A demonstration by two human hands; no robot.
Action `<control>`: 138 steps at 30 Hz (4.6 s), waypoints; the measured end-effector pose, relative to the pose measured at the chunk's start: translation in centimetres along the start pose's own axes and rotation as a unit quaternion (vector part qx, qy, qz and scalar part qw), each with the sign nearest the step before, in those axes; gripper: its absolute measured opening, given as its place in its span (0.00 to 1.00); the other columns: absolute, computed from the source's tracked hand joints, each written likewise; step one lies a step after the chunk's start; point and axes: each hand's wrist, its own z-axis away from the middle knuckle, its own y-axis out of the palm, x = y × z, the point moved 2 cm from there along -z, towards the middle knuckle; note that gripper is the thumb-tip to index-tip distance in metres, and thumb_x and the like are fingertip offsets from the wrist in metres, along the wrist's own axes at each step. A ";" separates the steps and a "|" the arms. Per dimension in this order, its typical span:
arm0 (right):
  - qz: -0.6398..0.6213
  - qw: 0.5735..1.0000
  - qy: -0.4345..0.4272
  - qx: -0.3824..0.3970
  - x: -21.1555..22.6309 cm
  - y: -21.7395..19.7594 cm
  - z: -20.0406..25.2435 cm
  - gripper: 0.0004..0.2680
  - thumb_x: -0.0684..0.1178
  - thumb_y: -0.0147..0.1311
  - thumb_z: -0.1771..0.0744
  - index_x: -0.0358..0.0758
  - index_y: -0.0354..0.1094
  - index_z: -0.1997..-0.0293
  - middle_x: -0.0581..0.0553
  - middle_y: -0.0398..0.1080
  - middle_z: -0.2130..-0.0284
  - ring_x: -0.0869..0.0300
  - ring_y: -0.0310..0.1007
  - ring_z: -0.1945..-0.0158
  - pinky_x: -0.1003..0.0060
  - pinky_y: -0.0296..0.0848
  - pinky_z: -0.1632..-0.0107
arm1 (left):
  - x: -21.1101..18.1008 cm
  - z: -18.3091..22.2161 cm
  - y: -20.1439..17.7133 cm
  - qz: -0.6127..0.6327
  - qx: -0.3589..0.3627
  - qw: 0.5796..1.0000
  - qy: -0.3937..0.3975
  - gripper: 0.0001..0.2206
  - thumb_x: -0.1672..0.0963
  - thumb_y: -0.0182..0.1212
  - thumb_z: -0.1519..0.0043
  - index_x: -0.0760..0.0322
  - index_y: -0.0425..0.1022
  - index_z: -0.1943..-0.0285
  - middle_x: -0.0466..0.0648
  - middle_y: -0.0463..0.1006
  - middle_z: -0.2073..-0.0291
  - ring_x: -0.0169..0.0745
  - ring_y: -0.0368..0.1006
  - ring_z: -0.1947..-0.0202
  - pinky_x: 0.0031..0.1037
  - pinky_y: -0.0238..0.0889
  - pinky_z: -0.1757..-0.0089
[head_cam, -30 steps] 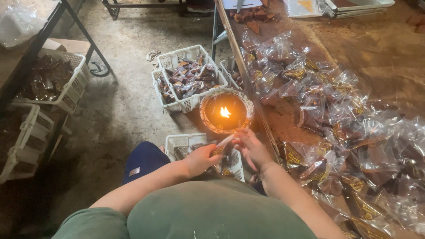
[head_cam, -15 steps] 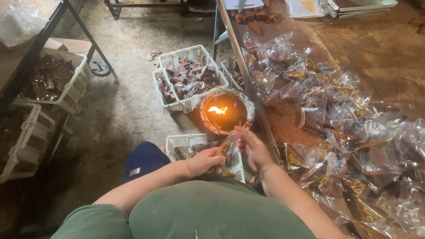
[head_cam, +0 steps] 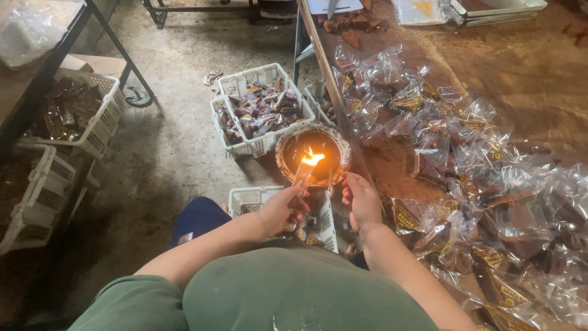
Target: Sealing plastic pastry bags by folding the top and passing it over a small flame.
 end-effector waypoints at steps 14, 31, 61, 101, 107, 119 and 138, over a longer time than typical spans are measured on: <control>0.073 0.983 0.138 0.091 3.8 3.2 5.4 0.10 0.52 0.62 0.32 0.35 0.74 0.57 0.44 0.70 0.74 0.63 0.67 0.75 0.76 0.63 0.73 | 2.4 1.8 0.5 -0.082 0.091 0.989 0.084 0.17 0.54 0.64 0.37 0.65 0.72 0.42 0.56 0.79 0.66 0.41 0.76 0.78 0.21 0.70 0.76; 0.623 0.782 -0.023 0.018 8.8 -3.3 3.2 0.11 0.65 0.53 0.33 0.57 0.77 0.54 0.49 0.80 0.61 0.51 0.78 0.49 0.56 0.75 0.47 | 3.2 1.6 -4.2 -0.048 -0.039 0.998 -0.006 0.33 0.52 0.70 0.38 0.68 0.59 0.27 0.66 0.75 0.49 0.48 0.81 0.68 0.31 0.81 0.65; 0.234 0.965 -0.051 0.108 -0.4 1.0 2.8 0.16 0.49 0.52 0.30 0.50 0.64 0.33 0.48 0.71 0.82 0.65 0.68 0.80 0.76 0.68 0.76 | 0.1 5.7 -1.3 -0.096 0.023 0.988 0.123 0.13 0.60 0.76 0.47 0.62 0.82 0.54 0.50 0.84 0.61 0.34 0.78 0.64 0.23 0.77 0.64; -0.012 0.995 0.095 -0.017 1.1 1.3 2.5 0.11 0.55 0.51 0.29 0.44 0.69 0.43 0.51 0.72 0.61 0.66 0.68 0.66 0.80 0.62 0.69 | 0.9 -1.9 -0.6 -0.065 0.020 0.996 0.052 0.19 0.43 0.55 0.34 0.59 0.73 0.53 0.48 0.76 0.76 0.38 0.75 0.81 0.22 0.69 0.78; 0.009 0.994 0.110 -0.015 -0.2 0.4 1.7 0.10 0.53 0.53 0.29 0.43 0.71 0.46 0.49 0.74 0.66 0.66 0.69 0.71 0.80 0.59 0.73 | 0.0 -0.6 0.0 -0.026 0.026 0.999 -0.021 0.27 0.38 0.52 0.35 0.61 0.71 0.49 0.46 0.73 0.73 0.39 0.73 0.76 0.22 0.64 0.74; 0.032 0.986 0.161 0.035 1.0 3.0 4.9 0.09 0.52 0.62 0.33 0.40 0.74 0.54 0.48 0.74 0.69 0.64 0.66 0.70 0.78 0.61 0.69 | 0.8 3.6 0.5 -0.124 0.090 0.981 0.118 0.14 0.56 0.62 0.35 0.61 0.72 0.42 0.53 0.79 0.62 0.41 0.77 0.63 0.26 0.72 0.62; 0.661 0.688 -0.108 -0.280 4.7 -16.1 -6.2 0.17 0.70 0.57 0.34 0.70 0.70 0.39 0.52 0.64 0.39 0.43 0.61 0.37 0.38 0.59 0.40 | 2.7 0.0 -6.4 -0.196 -0.131 0.971 0.036 0.42 0.51 0.76 0.43 0.53 0.54 0.21 0.71 0.64 0.36 0.65 0.73 0.42 0.41 0.78 0.55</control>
